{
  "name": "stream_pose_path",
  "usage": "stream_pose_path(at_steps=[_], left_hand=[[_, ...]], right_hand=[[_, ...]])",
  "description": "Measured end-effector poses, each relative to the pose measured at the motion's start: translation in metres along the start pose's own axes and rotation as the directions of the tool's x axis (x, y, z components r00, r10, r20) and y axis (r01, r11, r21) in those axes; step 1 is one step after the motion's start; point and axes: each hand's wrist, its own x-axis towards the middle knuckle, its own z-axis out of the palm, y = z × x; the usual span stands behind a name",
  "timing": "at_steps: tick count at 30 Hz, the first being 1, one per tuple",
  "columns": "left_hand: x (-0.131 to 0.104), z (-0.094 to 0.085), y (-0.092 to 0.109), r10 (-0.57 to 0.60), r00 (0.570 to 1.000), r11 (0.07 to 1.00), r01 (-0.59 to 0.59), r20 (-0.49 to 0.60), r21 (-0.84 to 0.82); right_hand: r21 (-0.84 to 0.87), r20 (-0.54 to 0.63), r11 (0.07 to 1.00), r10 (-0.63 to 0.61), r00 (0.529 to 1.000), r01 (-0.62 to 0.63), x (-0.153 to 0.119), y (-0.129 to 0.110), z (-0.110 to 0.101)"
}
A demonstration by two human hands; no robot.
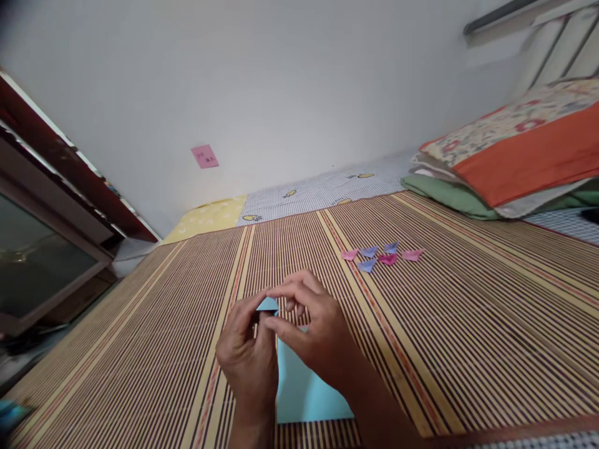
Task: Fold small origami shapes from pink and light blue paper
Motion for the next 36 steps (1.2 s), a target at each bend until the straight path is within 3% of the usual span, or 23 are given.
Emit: stream_pose_path(at_steps=[3,7,10,14,17,23,27,29,32,36], left_hand=[[-0.0004,0.001,0.0017,-0.178,0.984,0.979,0.177,0.0,-0.096],[0.0023,0.0013,0.0052,-0.532,0.838,0.753,0.535,0.124,-0.384],[0.0052,-0.0021,0.0069,-0.583,0.764,0.587,0.631,0.277,-0.507],[0.0066,-0.0069,0.0076,-0.585,0.719,0.497,0.683,0.375,-0.535],[0.0061,-0.0067,0.0059,-0.625,0.716,0.505,0.674,0.31,-0.539],[0.0053,-0.0045,0.0005,-0.628,0.765,0.607,0.596,0.143,-0.526],[0.0064,-0.0061,0.0011,-0.618,0.781,0.654,0.577,0.095,-0.489],[0.0071,-0.0059,0.0026,-0.611,0.786,0.666,0.573,0.09,-0.477],[0.0077,-0.0036,0.0046,-0.608,0.786,0.659,0.577,0.109,-0.483],[0.0087,-0.0017,0.0043,-0.594,0.758,0.627,0.646,0.269,-0.435]], right_hand=[[-0.096,0.024,0.986,-0.138,0.99,0.139,-0.0004,-0.0009,-0.0011],[-0.165,0.008,0.966,-0.199,0.98,0.197,-0.0013,0.0043,-0.0019],[-0.172,-0.021,0.964,-0.21,0.978,0.203,-0.0011,0.0066,-0.0028],[-0.162,-0.026,0.967,-0.205,0.978,0.199,-0.0004,0.0052,-0.0039],[-0.139,0.006,0.975,-0.176,0.984,0.175,-0.0003,0.0028,-0.0038],[-0.072,0.011,0.989,-0.13,0.991,0.131,-0.0003,0.0,0.0013],[0.035,-0.012,0.99,0.134,0.991,-0.134,-0.0017,0.0014,0.0032],[0.101,0.021,0.962,0.251,0.968,-0.252,-0.0023,0.0027,0.003],[0.207,0.033,0.932,0.296,0.954,-0.297,-0.0027,0.0042,0.0027],[0.26,-0.029,0.92,0.311,0.95,-0.294,-0.0027,0.0053,0.0035]])
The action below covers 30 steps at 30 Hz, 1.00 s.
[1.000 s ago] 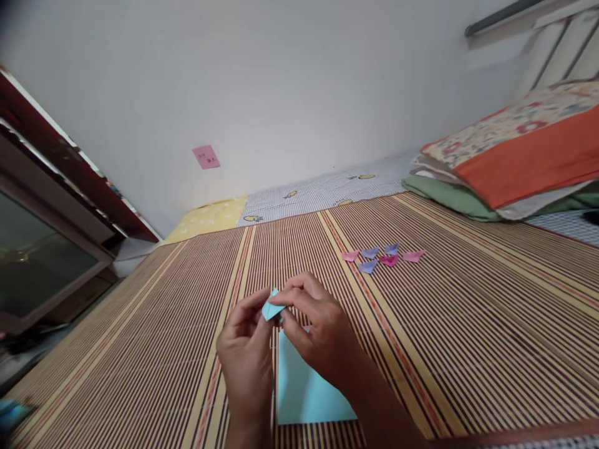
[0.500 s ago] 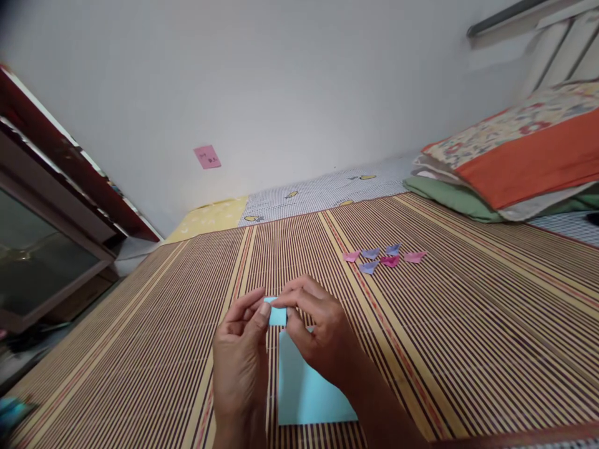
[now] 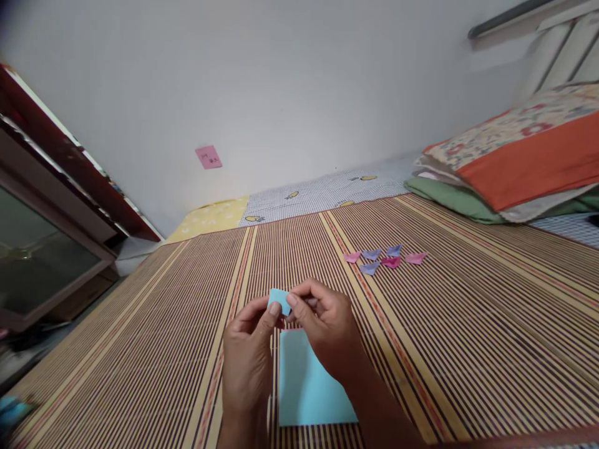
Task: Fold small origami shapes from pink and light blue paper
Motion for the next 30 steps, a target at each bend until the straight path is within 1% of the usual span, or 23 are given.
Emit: stream_pose_path(at_steps=[1,3,6,8,10,12,15,18,20,22,25,27,30], left_hand=[[0.0,-0.001,0.0,-0.003,1.0,1.0,0.003,0.024,0.013],[0.001,-0.003,0.002,0.028,0.999,0.999,-0.03,0.037,0.043],[0.0,-0.006,0.006,0.062,0.996,0.992,-0.069,0.068,0.109],[-0.001,-0.008,0.009,0.03,0.993,0.989,-0.046,0.117,0.138],[-0.002,-0.008,0.01,0.0,0.987,0.987,-0.026,0.164,0.156],[-0.002,-0.007,0.011,-0.002,0.982,0.984,-0.032,0.189,0.178],[-0.001,-0.005,0.01,-0.006,0.983,0.981,-0.03,0.186,0.192],[0.001,-0.004,0.009,-0.046,0.982,0.988,0.017,0.185,0.156],[0.002,-0.006,0.008,-0.066,0.981,0.99,0.042,0.182,0.133],[0.002,-0.007,0.007,-0.088,0.978,0.991,0.067,0.19,0.113],[0.003,-0.008,0.004,-0.146,0.95,0.989,0.133,0.277,0.064],[0.003,-0.006,0.003,-0.16,0.937,0.987,0.155,0.312,0.041],[0.001,-0.004,0.001,-0.135,0.959,0.99,0.12,0.251,0.075]], right_hand=[[-0.015,0.002,1.0,-0.013,1.0,0.013,0.0,0.0,0.0],[-0.119,0.026,0.989,-0.086,0.996,0.089,0.001,0.001,-0.001],[-0.321,0.085,0.912,-0.24,0.967,0.255,0.003,0.0,-0.003],[-0.343,0.106,0.896,-0.26,0.96,0.281,0.004,-0.001,-0.005],[-0.294,0.11,0.926,-0.212,0.971,0.235,0.004,-0.002,-0.006],[-0.256,0.112,0.947,-0.171,0.979,0.194,0.003,-0.003,-0.006],[-0.285,0.079,0.936,-0.194,0.978,0.208,0.002,-0.003,-0.004],[-0.332,0.058,0.912,-0.237,0.97,0.242,0.002,-0.003,-0.003],[-0.314,0.064,0.92,-0.226,0.972,0.234,0.002,-0.003,-0.002],[-0.25,0.053,0.951,-0.174,0.983,0.182,0.002,-0.003,-0.003],[-0.112,0.01,0.992,-0.06,0.998,0.061,0.001,0.0,-0.006],[-0.051,0.008,0.999,-0.005,1.0,0.005,0.001,0.001,-0.007],[-0.072,0.025,0.997,0.003,1.0,-0.001,0.001,0.002,-0.008]])
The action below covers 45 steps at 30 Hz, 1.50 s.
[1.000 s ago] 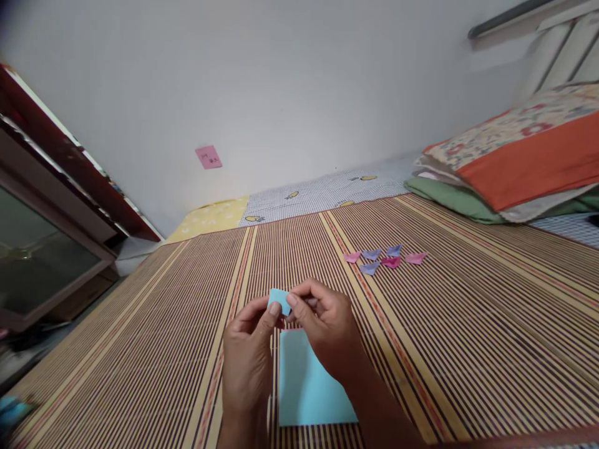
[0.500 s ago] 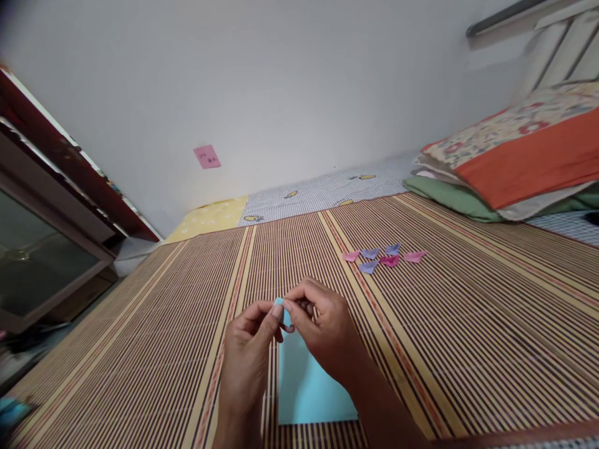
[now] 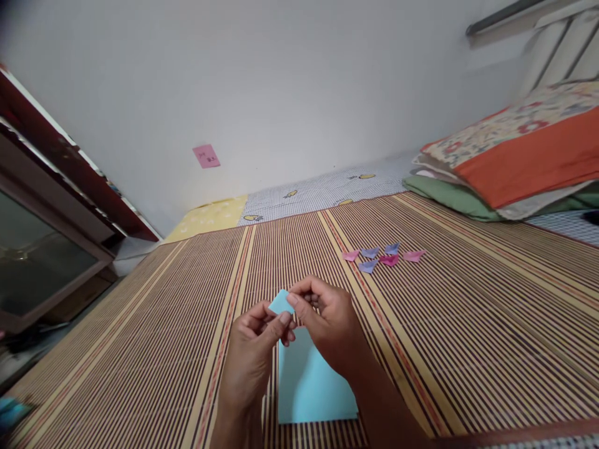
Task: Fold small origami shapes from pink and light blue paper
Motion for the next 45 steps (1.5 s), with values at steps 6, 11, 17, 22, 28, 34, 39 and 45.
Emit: stream_pose_path(at_steps=[6,11,17,22,28,34,39,45], left_hand=[[-0.004,-0.002,0.002,0.036,0.999,0.991,-0.034,-0.008,0.133],[-0.006,-0.004,0.006,0.007,0.995,0.977,-0.028,0.101,0.211],[-0.006,0.001,0.0,0.149,0.988,0.905,-0.156,0.049,0.395],[-0.001,0.005,-0.001,0.026,0.992,0.98,-0.05,0.122,0.193],[-0.003,0.004,0.001,0.071,0.994,0.979,-0.085,0.081,0.185],[-0.004,0.004,-0.001,0.092,0.992,0.974,-0.107,0.082,0.199],[-0.005,0.002,0.0,0.125,0.985,0.969,-0.147,0.12,0.2],[-0.003,-0.002,0.004,0.108,0.975,0.986,-0.13,0.195,0.104]], right_hand=[[-0.223,-0.039,0.963,-0.165,0.986,0.152,0.001,-0.004,-0.001],[-0.151,0.069,0.981,-0.112,0.991,0.121,0.001,-0.008,-0.006],[-0.125,-0.008,0.991,-0.057,0.998,0.056,0.002,-0.003,-0.006],[-0.108,-0.1,0.993,-0.054,0.994,0.043,0.002,0.002,-0.005],[-0.191,-0.161,0.976,-0.136,0.978,0.104,0.001,0.002,-0.001],[-0.26,-0.154,0.961,-0.136,0.979,0.093,0.002,0.0,-0.004],[-0.199,-0.134,0.979,-0.078,0.988,0.05,0.003,0.001,-0.004],[0.048,-0.029,0.996,0.077,0.997,-0.075,0.004,0.005,-0.005]])
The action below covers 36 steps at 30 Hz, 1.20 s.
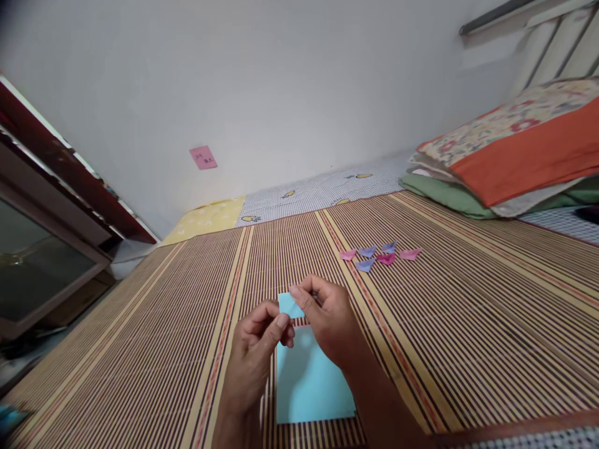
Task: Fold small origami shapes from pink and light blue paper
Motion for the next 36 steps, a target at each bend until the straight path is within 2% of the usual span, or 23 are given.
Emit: stream_pose_path(at_steps=[3,5,11,14,17,19,22,28,31,36], left_hand=[[0.001,0.001,0.002,-0.018,1.0,1.0,0.018,0.01,0.007],[0.0,0.002,0.003,-0.012,1.0,1.0,0.012,0.007,0.023],[-0.005,0.0,0.004,0.014,1.0,0.999,-0.014,0.01,0.028],[-0.005,-0.001,0.001,0.029,0.998,0.994,-0.023,-0.053,0.104],[-0.004,0.0,0.0,0.082,0.992,0.969,-0.057,-0.094,0.241],[-0.003,0.003,0.0,0.113,0.991,0.943,-0.083,-0.078,0.322],[-0.004,0.006,0.001,0.127,0.991,0.926,-0.104,-0.039,0.364],[-0.004,0.005,-0.003,0.105,0.993,0.945,-0.08,-0.061,0.318],[-0.003,0.004,-0.006,0.103,0.992,0.954,-0.078,-0.074,0.29],[0.0,0.009,-0.011,0.051,0.997,0.994,-0.046,-0.054,0.1]], right_hand=[[-0.035,-0.039,0.999,-0.033,0.999,0.032,-0.001,-0.002,0.0],[-0.023,-0.025,0.999,-0.041,0.999,0.04,-0.002,-0.003,0.0],[0.191,0.165,0.98,0.023,0.986,-0.055,0.0,-0.002,0.0],[0.179,0.155,0.983,0.002,0.988,-0.03,0.0,-0.004,0.001],[0.092,0.107,0.996,-0.014,0.994,0.004,-0.002,-0.007,0.003],[0.046,0.086,0.999,-0.029,0.996,0.026,-0.002,-0.008,0.004],[0.079,0.085,0.996,-0.047,0.995,0.04,-0.001,-0.005,0.004],[0.126,0.115,0.992,-0.003,0.993,-0.012,0.003,-0.002,0.001],[0.117,0.115,0.993,-0.024,0.993,0.011,0.002,-0.003,0.004],[0.147,0.094,0.989,0.015,0.995,-0.029,0.002,0.0,0.001]])
